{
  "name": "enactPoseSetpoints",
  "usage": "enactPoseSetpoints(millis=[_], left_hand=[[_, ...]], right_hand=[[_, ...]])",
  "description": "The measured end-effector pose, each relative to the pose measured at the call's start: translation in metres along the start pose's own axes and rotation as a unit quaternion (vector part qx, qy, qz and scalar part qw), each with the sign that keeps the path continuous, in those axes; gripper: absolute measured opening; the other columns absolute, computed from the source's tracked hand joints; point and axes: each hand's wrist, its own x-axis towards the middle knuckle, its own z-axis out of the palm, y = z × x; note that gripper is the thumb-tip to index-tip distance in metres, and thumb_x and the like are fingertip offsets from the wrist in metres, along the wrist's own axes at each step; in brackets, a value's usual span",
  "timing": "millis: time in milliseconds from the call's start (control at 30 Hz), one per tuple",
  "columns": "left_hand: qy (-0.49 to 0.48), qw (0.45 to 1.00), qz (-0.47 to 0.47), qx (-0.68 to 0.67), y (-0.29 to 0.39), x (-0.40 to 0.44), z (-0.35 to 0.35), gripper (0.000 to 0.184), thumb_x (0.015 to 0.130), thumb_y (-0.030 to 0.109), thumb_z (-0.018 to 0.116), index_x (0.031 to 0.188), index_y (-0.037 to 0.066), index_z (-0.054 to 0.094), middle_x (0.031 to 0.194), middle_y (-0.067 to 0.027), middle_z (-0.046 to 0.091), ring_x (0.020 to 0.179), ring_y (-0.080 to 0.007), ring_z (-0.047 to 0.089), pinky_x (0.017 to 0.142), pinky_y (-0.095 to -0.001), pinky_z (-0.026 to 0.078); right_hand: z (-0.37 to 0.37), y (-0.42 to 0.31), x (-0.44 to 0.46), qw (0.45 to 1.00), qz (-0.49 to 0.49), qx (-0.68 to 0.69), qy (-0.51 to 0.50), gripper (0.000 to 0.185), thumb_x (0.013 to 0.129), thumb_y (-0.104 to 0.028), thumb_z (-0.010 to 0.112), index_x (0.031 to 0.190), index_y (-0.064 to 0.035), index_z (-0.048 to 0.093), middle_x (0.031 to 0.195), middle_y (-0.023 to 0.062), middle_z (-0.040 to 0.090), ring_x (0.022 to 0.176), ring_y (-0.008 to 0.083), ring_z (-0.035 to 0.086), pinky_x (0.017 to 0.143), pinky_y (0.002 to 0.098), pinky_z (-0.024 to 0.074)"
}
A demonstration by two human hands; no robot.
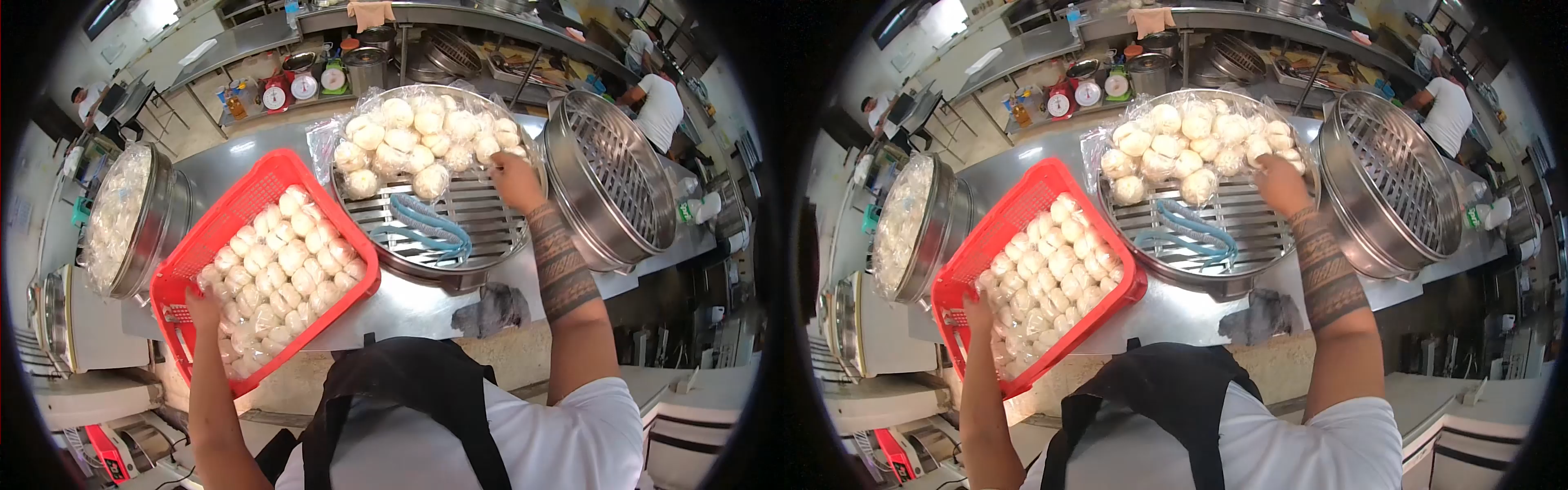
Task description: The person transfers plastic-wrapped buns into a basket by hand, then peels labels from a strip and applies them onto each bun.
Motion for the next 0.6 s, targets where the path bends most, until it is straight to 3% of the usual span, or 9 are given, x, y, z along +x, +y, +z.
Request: enactPoseSetpoints(millis=[100, 200, 300, 433, 567, 600], left_hand=[[-0.024, 0.991, -0.058, -0.121, 0.027, -0.035, -0.046, 0.069, 0.1, 0.032, 0.065, 0.153, -0.007, 0.043, 0.156, -0.0295, 0.046, 0.145, -0.0384, 0.046, 0.119, -0.045, 0.037], [-0.016, 0.982, -0.079, -0.172, 0.042, -0.076, -0.075, 0.067, 0.1, 0.03, 0.066, 0.153, -0.005, 0.045, 0.153, -0.0253, 0.052, 0.142, -0.035, 0.05, 0.118, -0.0427, 0.038], [0.004, 0.986, -0.054, -0.16, 0.033, -0.11, -0.086, 0.059, 0.1, 0.025, 0.065, 0.149, -0.004, 0.05, 0.147, -0.0215, 0.058, 0.137, -0.032, 0.055, 0.115, -0.0411, 0.041], [-0.021, 0.971, -0.078, -0.224, 0.063, -0.138, -0.109, 0.043, 0.102, 0.017, 0.063, 0.139, -0.003, 0.059, 0.136, -0.0177, 0.065, 0.126, -0.0268, 0.061, 0.11, -0.0391, 0.046], [-0.066, 0.97, -0.01, -0.234, 0.093, -0.133, -0.107, 0.035, 0.102, 0.011, 0.063, 0.133, -0.004, 0.062, 0.127, -0.0148, 0.068, 0.118, -0.024, 0.065, 0.106, -0.0358, 0.049], [-0.066, 0.965, 0.019, -0.251, 0.109, -0.13, -0.098, 0.034, 0.102, 0.01, 0.063, 0.133, -0.003, 0.062, 0.127, -0.0145, 0.068, 0.118, -0.0232, 0.064, 0.105, -0.0351, 0.049]], right_hand=[[-0.006, 0.061, 0.048, 0.982, -0.002, -0.159, 0.105, 0.028, 0.092, -0.015, 0.065, 0.114, -0.0001, 0.072, 0.108, 0.0215, 0.074, 0.105, 0.0406, 0.069, 0.092, 0.0481, 0.0545], [-0.005, 0.094, 0.063, 0.924, 0.007, -0.357, 0.138, 0.023, 0.091, -0.011, 0.061, 0.109, -0.0007, 0.071, 0.108, 0.0224, 0.073, 0.104, 0.042, 0.067, 0.09, 0.0482, 0.0542], [-0.018, 0.117, 0.087, 0.923, -0.013, -0.385, -0.013, 0.018, 0.092, -0.008, 0.059, 0.105, -0.0014, 0.069, 0.102, 0.0225, 0.072, 0.101, 0.0428, 0.067, 0.088, 0.0488, 0.054], [-0.036, 0.101, 0.093, 0.988, -0.015, -0.091, 0.124, 0.021, 0.102, -0.024, 0.061, 0.098, -0.0039, 0.065, 0.093, 0.0246, 0.07, 0.091, 0.0489, 0.066, 0.079, 0.0571, 0.0517], [-0.069, 0.056, 0.094, 0.985, -0.059, -0.095, 0.128, 0.021, 0.104, -0.024, 0.06, 0.101, -0.0035, 0.062, 0.095, 0.0251, 0.07, 0.093, 0.0496, 0.066, 0.077, 0.0584, 0.0503], [-0.08, 0.026, 0.087, 0.981, -0.096, -0.076, 0.153, 0.023, 0.104, -0.025, 0.063, 0.098, -0.0027, 0.064, 0.086, 0.0229, 0.069, 0.082, 0.0444, 0.068, 0.07, 0.0521, 0.0514]])
